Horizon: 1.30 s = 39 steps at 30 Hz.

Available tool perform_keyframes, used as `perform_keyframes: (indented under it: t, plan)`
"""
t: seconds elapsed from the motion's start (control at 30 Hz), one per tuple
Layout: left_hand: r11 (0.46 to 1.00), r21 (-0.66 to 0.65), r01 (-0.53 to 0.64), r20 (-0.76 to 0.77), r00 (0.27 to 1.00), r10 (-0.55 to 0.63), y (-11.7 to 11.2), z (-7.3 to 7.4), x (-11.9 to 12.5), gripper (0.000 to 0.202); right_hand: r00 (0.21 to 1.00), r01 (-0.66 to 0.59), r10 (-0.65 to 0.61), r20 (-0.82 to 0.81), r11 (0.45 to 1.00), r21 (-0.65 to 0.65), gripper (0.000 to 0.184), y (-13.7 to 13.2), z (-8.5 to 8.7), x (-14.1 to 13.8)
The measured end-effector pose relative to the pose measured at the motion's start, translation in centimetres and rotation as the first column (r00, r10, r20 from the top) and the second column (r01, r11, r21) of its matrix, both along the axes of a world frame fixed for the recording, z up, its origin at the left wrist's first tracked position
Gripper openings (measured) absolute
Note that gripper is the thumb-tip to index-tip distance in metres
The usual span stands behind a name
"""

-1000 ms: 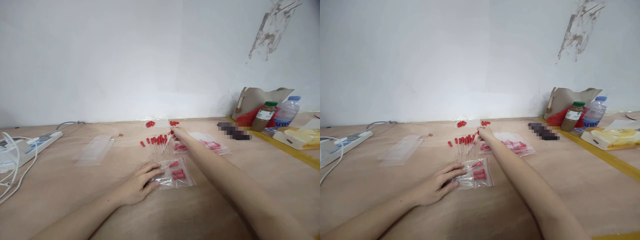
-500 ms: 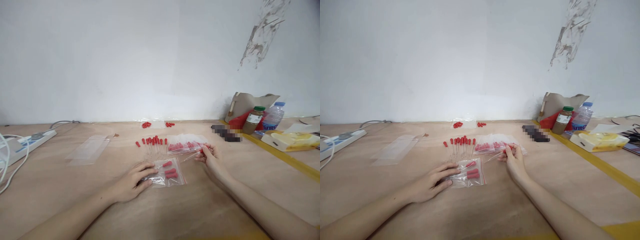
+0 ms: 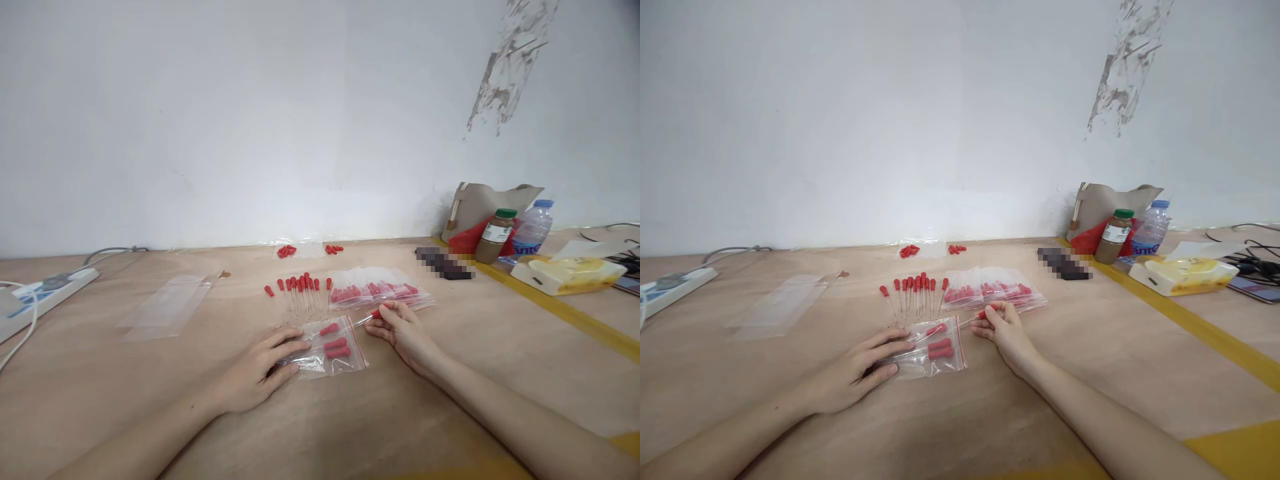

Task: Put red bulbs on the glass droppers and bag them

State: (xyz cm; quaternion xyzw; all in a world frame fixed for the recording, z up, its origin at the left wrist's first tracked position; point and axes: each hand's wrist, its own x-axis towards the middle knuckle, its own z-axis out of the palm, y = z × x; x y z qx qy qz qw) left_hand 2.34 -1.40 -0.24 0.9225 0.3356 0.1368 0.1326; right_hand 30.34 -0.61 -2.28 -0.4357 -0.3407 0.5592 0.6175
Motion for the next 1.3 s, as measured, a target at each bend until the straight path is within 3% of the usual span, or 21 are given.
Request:
perform_keyframes:
  t: [0.13,0.23,0.37,0.5,0.63,0.83,1.0,1.07,1.17,1.23,1.3]
  plan:
    - [1.000,-0.004,-0.003,0.012,1.000,0.003,0.1,-0.3,-0.1,0.036,0.975,-0.133,0.126,0.181,0.991,0.030,0.028,-0.2,-0.2,0.1]
    - [1.000,0.000,-0.001,0.025,1.000,0.001,0.1,-0.3,-0.1,0.037,0.881,-0.233,0.182,0.436,0.970,0.066,0.028,-0.1,-0.5,0.0]
    - [0.999,-0.025,-0.037,0.023,0.999,0.037,-0.2,0.1,0.0,0.042,0.766,-0.221,0.091,0.636,0.967,0.128,0.021,0.2,-0.8,-0.4]
    - [0.999,-0.010,-0.040,0.047,0.998,0.041,-0.3,0.3,0.2,0.043,0.680,-0.179,-0.005,0.733,0.969,0.173,0.015,0.3,-0.7,-1.1]
    - [0.999,0.006,-0.044,0.049,0.998,0.044,-0.3,0.3,0.2,0.042,0.681,-0.201,0.023,0.732,0.967,0.157,0.014,0.2,-0.6,-1.4]
    - [1.000,0.000,-0.028,0.039,0.999,0.027,0.0,0.1,0.1,0.043,0.809,-0.383,0.304,0.503,0.922,0.058,0.033,-0.4,0.1,-0.9]
    - [1.000,0.017,-0.004,0.004,1.000,0.004,0.1,-0.2,-0.1,0.041,0.761,-0.528,0.480,0.436,0.849,-0.013,0.042,-0.8,0.3,-0.3]
    - [1.000,0.015,0.005,-0.009,1.000,-0.005,0.1,-0.3,-0.1,0.039,0.773,-0.486,0.437,0.461,0.874,-0.013,0.042,-0.7,0.1,-0.2]
    - [1.000,0.004,0.016,-0.014,1.000,-0.016,0.0,-0.1,-0.1,0.034,0.774,-0.362,0.265,0.575,0.930,0.058,0.031,-0.5,0.1,-0.3]
    - [1.000,-0.004,0.020,-0.009,1.000,-0.020,-0.1,0.2,0.1,0.032,0.692,-0.316,0.105,0.714,0.933,0.169,0.019,-0.1,0.7,-0.3]
    - [1.000,-0.008,0.024,-0.001,1.000,-0.024,-0.2,0.4,0.2,0.032,0.527,-0.329,-0.054,0.848,0.907,0.263,0.012,0.7,1.7,-0.6]
